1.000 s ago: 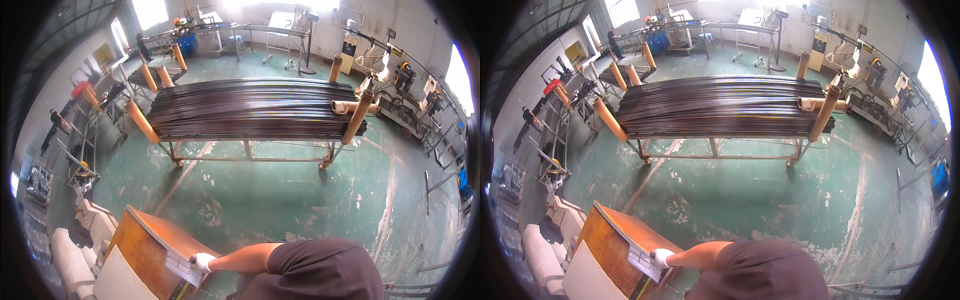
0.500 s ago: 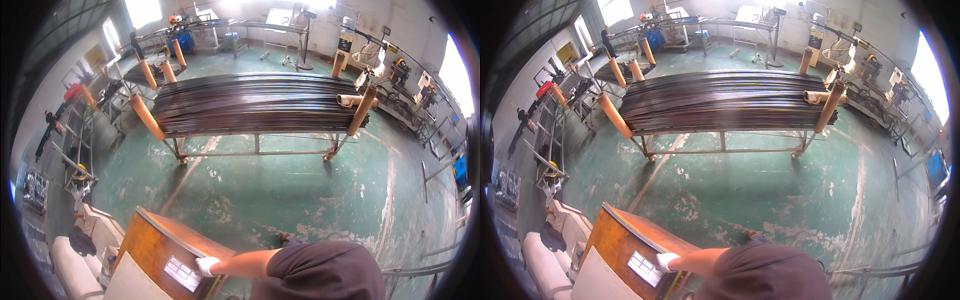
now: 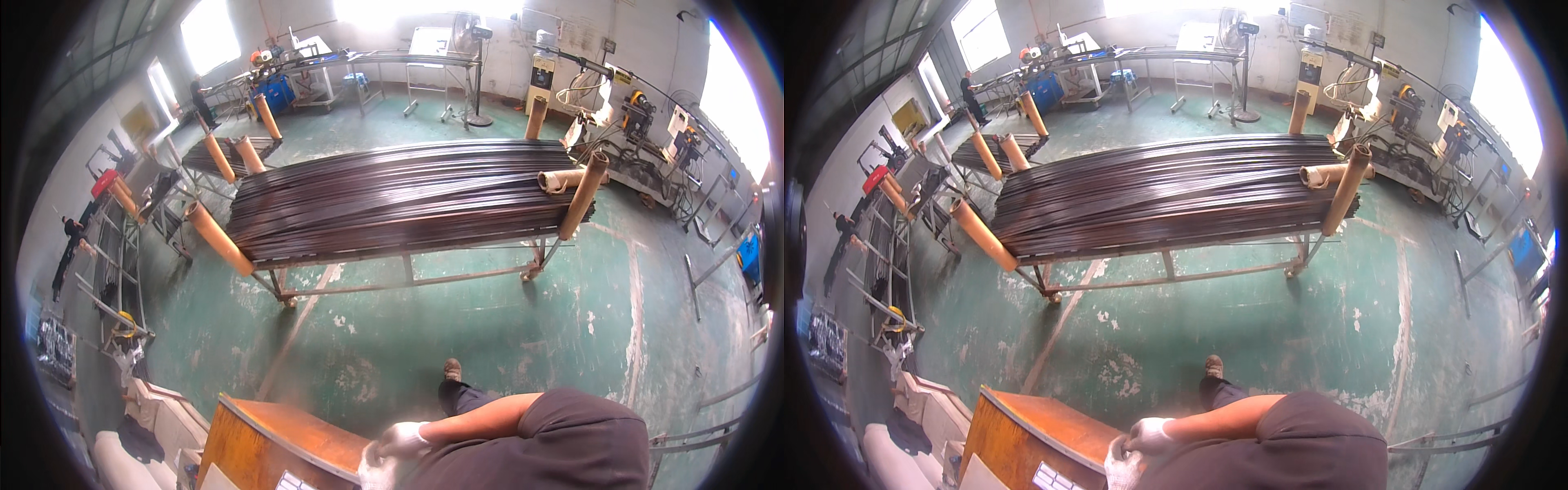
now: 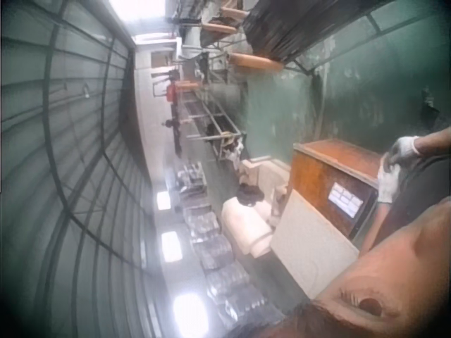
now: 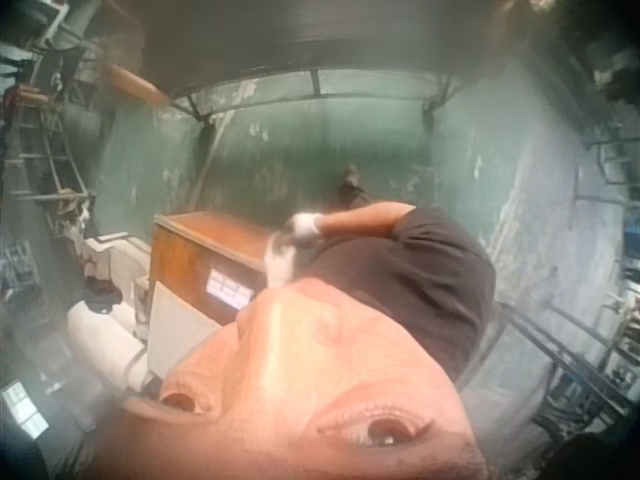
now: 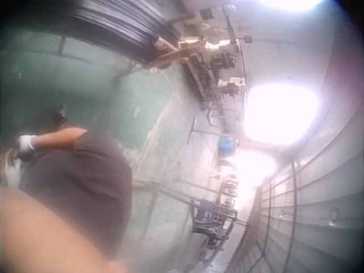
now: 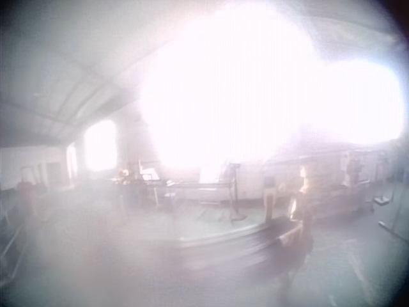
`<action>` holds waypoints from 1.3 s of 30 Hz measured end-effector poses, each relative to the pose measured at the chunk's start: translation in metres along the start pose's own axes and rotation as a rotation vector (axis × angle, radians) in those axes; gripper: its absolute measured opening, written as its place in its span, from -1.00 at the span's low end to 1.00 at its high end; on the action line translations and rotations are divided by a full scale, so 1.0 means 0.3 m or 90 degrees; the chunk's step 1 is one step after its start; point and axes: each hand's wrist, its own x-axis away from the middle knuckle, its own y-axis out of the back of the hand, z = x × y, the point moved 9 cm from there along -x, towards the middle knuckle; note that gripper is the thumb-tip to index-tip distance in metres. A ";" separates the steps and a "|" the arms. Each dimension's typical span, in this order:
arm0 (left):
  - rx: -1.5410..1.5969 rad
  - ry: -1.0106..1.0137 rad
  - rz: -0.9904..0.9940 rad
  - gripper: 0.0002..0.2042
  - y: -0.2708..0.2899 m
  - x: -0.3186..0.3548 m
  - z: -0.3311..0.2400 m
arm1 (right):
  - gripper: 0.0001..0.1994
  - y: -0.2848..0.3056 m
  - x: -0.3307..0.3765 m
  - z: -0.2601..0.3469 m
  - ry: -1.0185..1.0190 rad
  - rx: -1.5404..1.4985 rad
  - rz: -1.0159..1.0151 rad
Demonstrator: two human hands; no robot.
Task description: The person measures metal rods using a tape measure, writes on a paper sheet, and places the paper on a stack of rods. The person then measures additional rods and places them on a table.
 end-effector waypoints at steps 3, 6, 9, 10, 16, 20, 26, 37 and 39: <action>-0.152 -0.115 -0.085 -0.47 -0.092 -0.175 -0.222 | -0.53 0.272 0.028 0.045 -0.014 -0.057 0.005; -0.270 -0.121 -0.057 -0.34 -0.241 -0.351 -0.392 | -0.56 0.557 0.106 0.125 -0.028 -0.064 -0.018; -0.318 -0.216 -0.031 -0.34 -0.420 -0.532 -0.527 | -0.48 0.798 0.097 0.053 0.015 -0.165 -0.090; -0.308 -0.234 -0.029 -0.34 -0.463 -0.584 -0.553 | -0.47 0.870 0.104 0.018 -0.010 -0.181 -0.110; -0.303 -0.261 0.060 -0.36 -0.678 -0.885 -0.647 | -0.47 1.199 0.085 -0.092 -0.019 -0.249 -0.142; -0.435 -0.298 0.102 -0.40 -0.763 -1.052 -0.858 | -0.53 1.384 0.097 -0.023 0.001 -0.209 -0.188; -0.461 -0.384 0.317 -0.39 -1.054 -1.393 -0.985 | -0.50 1.713 0.073 -0.148 0.015 -0.379 -0.306; -0.563 -0.327 0.567 -0.51 -1.242 -1.850 -1.358 | -0.66 2.156 -0.002 -0.074 -0.076 -0.635 -0.559; -0.562 -0.327 0.581 -0.56 -1.246 -1.881 -1.374 | -0.68 2.191 -0.009 -0.086 -0.091 -0.647 -0.553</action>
